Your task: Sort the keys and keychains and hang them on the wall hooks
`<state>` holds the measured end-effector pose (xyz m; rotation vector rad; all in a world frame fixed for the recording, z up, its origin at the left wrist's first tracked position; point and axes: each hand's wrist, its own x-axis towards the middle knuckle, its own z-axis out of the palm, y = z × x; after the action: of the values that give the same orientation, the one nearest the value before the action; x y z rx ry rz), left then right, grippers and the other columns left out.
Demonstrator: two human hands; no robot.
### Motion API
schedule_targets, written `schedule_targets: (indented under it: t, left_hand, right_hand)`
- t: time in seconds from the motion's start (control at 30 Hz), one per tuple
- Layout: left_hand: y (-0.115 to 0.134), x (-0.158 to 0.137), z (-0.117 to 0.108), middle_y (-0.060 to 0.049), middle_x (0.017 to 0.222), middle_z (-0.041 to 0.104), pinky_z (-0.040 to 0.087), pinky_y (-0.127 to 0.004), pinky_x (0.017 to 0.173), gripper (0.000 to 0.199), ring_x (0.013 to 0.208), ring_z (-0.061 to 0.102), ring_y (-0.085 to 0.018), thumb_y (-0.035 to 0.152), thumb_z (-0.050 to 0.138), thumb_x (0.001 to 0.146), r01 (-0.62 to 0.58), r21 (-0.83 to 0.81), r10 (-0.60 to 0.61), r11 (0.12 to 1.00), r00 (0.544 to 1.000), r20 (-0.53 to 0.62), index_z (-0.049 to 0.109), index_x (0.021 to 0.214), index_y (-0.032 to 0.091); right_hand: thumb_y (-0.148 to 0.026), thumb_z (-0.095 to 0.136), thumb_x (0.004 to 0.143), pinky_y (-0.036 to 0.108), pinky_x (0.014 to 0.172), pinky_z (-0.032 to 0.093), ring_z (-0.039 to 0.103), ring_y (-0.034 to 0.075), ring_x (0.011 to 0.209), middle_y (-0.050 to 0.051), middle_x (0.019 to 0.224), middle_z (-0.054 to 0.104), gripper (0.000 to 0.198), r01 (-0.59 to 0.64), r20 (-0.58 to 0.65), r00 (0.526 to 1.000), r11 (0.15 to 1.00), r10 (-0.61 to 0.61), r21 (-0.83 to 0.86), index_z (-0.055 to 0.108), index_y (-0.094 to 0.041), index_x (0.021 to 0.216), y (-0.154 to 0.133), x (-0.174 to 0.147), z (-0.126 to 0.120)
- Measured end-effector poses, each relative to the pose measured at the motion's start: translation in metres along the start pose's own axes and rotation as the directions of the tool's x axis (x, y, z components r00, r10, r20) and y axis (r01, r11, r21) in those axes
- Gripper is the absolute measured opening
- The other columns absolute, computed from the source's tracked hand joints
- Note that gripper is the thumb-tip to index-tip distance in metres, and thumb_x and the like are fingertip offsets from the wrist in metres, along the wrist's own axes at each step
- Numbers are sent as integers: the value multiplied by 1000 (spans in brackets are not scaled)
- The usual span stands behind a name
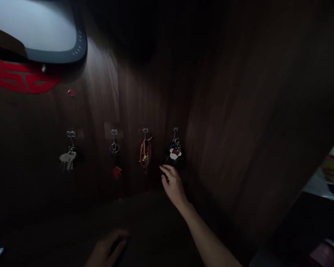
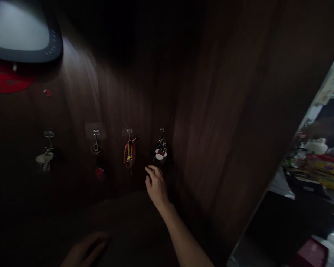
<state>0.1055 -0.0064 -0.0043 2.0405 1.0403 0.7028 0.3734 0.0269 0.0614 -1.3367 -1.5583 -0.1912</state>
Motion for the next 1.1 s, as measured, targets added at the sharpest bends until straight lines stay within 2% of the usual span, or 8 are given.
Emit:
schedule_targets:
  t: [0.1,0.2,0.37,0.5,0.57,0.87,1.1]
  left_hand:
    - [2,1,1,2,98,72,51,-26,85,24,93,66,-19,39,47,86,-23,-8,23,1000,1000,-10,68,94,31]
    - [0,2,2,2,95,73,51,-24,84,22,91,66,-19,39,49,85,-38,-18,38,999,999,-21,68,90,30]
    - [-11,3,5,2,95,73,51,-25,85,22,91,67,-19,39,51,84,-58,-6,58,998,998,-30,69,90,29]
    - [-17,3,6,1,95,73,51,-25,83,22,91,67,-19,37,51,84,-71,15,72,997,997,-37,69,95,30]
    - [-17,3,5,1,96,73,51,-25,83,22,90,67,-19,36,51,84,-75,16,75,997,997,-36,69,97,30]
    - [-8,-2,2,1,95,73,50,-26,84,21,90,66,-19,30,49,85,-98,-13,97,995,995,-36,69,91,27]
    - [-5,-8,0,0,97,72,48,-26,85,20,92,66,-18,26,49,85,-120,-10,120,993,992,-44,68,92,25]
  right_hand:
    - [-11,45,82,37,91,46,55,20,105,6,109,59,36,-16,116,993,999,12,32,63,-26,109,-6,-13,5]
    - [-11,46,83,33,90,46,58,18,99,5,102,62,31,-55,267,963,997,39,55,67,-25,99,-14,-30,14]
    - [-10,47,83,27,86,46,60,15,94,3,99,63,29,-99,477,877,992,49,80,68,-24,97,-24,-69,35]
    - [-9,50,81,27,86,45,57,16,98,2,100,63,28,-27,587,809,1000,17,8,67,-25,97,-26,-89,48]
    - [-9,51,81,27,85,45,56,17,98,1,99,63,28,9,603,797,1000,6,-23,67,-25,97,-26,-92,51]
    - [-8,50,82,27,86,43,55,16,97,1,99,62,28,42,593,805,998,-7,-44,66,-25,98,-30,-93,51]
    - [-7,48,82,28,85,44,54,18,96,3,99,61,30,138,594,802,986,-57,-93,64,-23,101,-37,-96,49]
